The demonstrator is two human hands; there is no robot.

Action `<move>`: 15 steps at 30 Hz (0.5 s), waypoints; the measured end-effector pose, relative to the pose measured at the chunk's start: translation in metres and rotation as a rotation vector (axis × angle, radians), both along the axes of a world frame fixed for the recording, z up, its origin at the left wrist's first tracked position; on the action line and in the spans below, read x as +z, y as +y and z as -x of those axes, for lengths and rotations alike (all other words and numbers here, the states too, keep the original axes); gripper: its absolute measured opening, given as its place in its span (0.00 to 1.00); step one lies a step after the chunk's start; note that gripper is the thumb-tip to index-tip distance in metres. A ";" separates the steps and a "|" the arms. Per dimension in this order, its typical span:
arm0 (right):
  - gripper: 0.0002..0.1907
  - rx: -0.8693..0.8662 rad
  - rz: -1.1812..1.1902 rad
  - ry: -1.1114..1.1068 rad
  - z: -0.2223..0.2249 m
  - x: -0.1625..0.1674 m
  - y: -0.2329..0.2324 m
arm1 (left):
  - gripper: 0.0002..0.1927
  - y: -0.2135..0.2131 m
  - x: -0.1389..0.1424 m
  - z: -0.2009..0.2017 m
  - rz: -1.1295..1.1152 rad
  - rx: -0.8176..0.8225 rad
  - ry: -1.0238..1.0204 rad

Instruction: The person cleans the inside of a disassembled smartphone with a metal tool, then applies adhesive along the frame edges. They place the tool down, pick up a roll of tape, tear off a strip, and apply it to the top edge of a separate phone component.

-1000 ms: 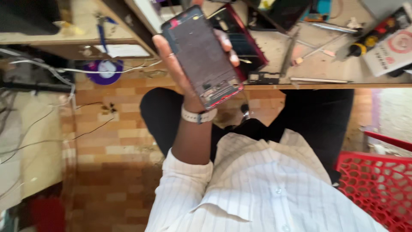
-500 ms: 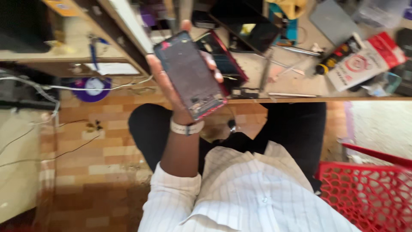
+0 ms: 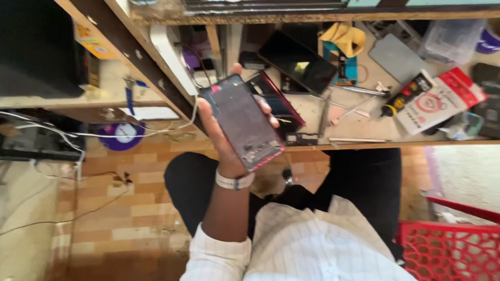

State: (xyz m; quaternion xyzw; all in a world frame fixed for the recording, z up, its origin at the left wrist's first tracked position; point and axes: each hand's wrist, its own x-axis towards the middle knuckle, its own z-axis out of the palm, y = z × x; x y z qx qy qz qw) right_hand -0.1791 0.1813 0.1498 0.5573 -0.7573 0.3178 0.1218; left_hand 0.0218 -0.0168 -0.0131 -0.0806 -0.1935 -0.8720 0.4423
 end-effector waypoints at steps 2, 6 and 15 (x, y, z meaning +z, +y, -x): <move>0.14 0.002 -0.001 -0.005 -0.011 0.000 -0.006 | 0.43 0.008 0.006 -0.006 -0.057 0.017 -0.117; 0.14 0.034 -0.014 0.006 -0.013 0.007 0.003 | 0.39 0.016 0.009 -0.001 -0.129 -0.006 -0.264; 0.14 0.266 -0.054 -0.029 0.006 -0.019 -0.073 | 0.28 -0.007 -0.011 0.005 0.160 -0.033 -0.263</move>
